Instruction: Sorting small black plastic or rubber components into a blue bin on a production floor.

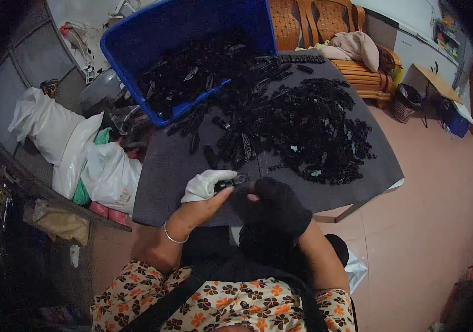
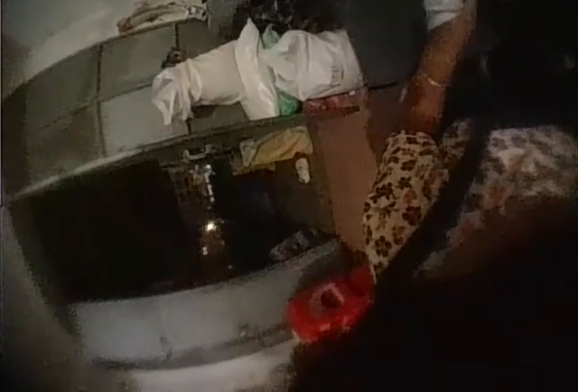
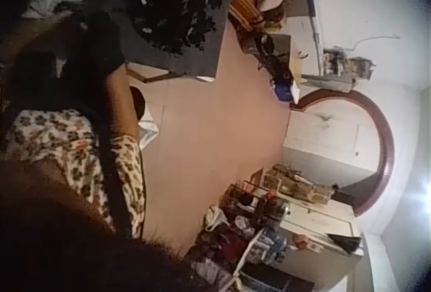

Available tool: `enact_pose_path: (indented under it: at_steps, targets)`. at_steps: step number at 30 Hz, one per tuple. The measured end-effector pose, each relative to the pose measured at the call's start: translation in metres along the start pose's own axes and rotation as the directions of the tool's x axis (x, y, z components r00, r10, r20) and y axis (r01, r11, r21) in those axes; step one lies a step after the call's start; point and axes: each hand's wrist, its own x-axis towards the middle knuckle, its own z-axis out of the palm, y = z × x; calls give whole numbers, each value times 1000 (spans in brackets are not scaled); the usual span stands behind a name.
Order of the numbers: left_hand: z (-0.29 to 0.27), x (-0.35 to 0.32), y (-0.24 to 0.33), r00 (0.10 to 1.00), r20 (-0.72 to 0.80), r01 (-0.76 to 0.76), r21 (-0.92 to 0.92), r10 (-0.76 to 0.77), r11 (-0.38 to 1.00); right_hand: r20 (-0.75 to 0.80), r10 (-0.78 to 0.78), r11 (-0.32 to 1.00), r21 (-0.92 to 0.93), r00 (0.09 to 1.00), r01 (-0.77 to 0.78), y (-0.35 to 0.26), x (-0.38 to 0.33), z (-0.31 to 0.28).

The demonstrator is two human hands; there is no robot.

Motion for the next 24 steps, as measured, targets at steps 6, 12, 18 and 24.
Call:
enact_pose_path:
  at_steps: [6, 12, 18, 24]
  targets:
    - [4, -6, 5, 995, 94, -2, -178, 19, 984, 24, -389, 902, -192, 921, 386, 9, -6, 7]
    - [-4, -8, 16, 973, 206, 163, -307, -102, 938, -14, -589, 743, -403, 808, 535, 2, -7, 6]
    - [-6, -11, 11, 962, 268, 131, -279, -54, 951, 53, -623, 682, -451, 780, 576, -16, -3, -2]
    - [-3, -17, 7, 906, 358, 386, -484, -225, 785, -161, -613, 756, -404, 774, 515, -5, -5, 11]
